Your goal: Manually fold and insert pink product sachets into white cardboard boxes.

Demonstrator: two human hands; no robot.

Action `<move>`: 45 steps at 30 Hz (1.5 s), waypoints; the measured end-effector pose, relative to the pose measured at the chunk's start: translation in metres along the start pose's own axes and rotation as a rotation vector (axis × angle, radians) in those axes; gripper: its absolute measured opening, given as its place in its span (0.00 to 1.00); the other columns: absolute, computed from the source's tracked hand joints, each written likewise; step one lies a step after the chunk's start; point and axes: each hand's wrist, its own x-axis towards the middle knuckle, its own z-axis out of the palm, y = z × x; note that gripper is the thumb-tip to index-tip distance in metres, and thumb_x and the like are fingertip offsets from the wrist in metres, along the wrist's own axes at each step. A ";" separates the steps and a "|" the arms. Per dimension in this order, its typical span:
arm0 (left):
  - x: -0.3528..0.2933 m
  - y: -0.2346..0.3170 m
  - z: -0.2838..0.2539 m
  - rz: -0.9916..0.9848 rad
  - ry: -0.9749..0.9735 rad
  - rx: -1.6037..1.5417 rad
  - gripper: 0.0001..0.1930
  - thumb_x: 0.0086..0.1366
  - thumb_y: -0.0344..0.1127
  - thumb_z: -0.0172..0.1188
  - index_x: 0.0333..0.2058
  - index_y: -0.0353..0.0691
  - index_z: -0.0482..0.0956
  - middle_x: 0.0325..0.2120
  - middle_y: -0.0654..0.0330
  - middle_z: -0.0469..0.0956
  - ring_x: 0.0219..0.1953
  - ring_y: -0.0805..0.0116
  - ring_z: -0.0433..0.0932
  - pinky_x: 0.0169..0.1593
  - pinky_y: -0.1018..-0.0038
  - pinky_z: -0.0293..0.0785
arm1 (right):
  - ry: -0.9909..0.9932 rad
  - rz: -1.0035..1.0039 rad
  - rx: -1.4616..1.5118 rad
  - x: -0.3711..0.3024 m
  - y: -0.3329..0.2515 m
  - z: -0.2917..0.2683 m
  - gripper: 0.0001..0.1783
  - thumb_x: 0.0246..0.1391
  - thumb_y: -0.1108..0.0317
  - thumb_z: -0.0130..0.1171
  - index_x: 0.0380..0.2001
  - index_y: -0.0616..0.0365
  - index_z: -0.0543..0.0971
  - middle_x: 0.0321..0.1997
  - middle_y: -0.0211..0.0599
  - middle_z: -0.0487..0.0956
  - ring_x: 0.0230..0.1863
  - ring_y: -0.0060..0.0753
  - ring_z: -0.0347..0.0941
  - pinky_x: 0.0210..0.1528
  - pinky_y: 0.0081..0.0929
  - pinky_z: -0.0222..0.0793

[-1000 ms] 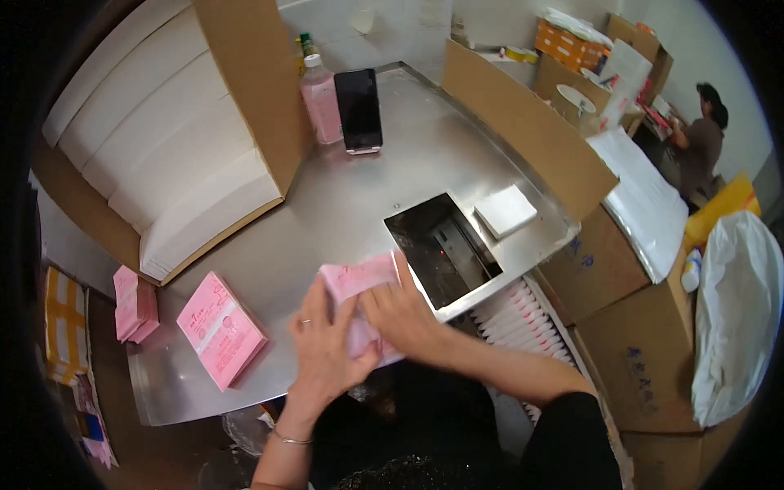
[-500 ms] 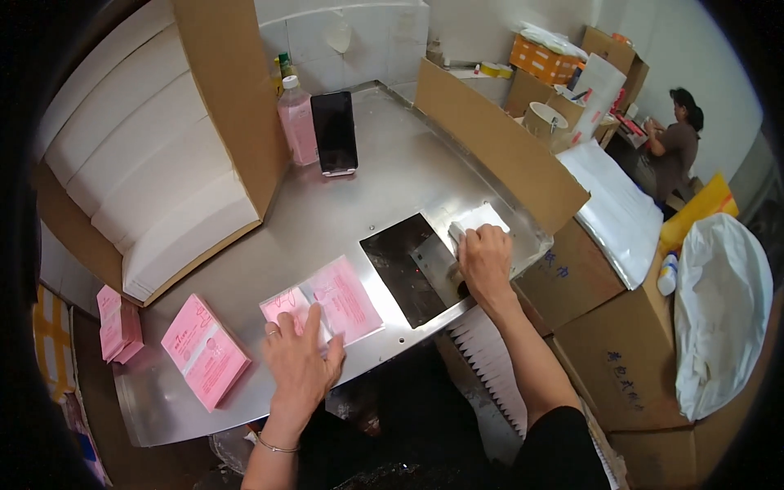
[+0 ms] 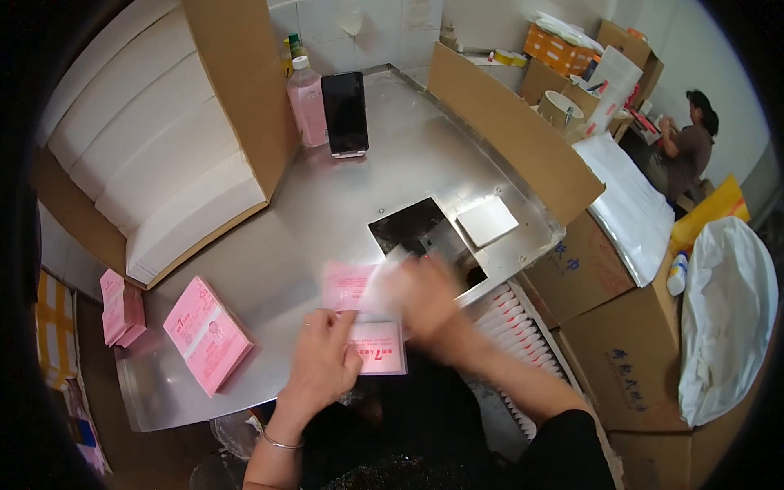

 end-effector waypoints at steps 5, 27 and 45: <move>0.006 0.012 -0.016 -0.002 0.057 0.139 0.34 0.50 0.37 0.65 0.59 0.37 0.71 0.36 0.50 0.70 0.39 0.51 0.72 0.41 0.61 0.68 | -0.131 0.000 0.159 0.001 -0.044 0.040 0.16 0.49 0.69 0.57 0.41 0.65 0.78 0.37 0.45 0.74 0.45 0.48 0.73 0.68 0.71 0.50; -0.085 -0.092 -0.110 -0.437 0.297 0.492 0.09 0.58 0.25 0.59 0.38 0.39 0.72 0.41 0.52 0.72 0.46 0.50 0.70 0.55 0.58 0.61 | -0.023 0.550 -0.530 -0.051 0.119 0.016 0.09 0.55 0.68 0.62 0.26 0.62 0.77 0.29 0.46 0.73 0.36 0.48 0.72 0.41 0.40 0.70; -0.013 -0.022 -0.014 -0.042 0.189 0.152 0.06 0.60 0.24 0.60 0.37 0.37 0.78 0.31 0.53 0.72 0.36 0.53 0.69 0.40 0.60 0.62 | -0.045 0.571 -0.378 -0.037 0.127 0.003 0.14 0.54 0.64 0.63 0.38 0.64 0.77 0.34 0.50 0.75 0.39 0.53 0.74 0.41 0.46 0.72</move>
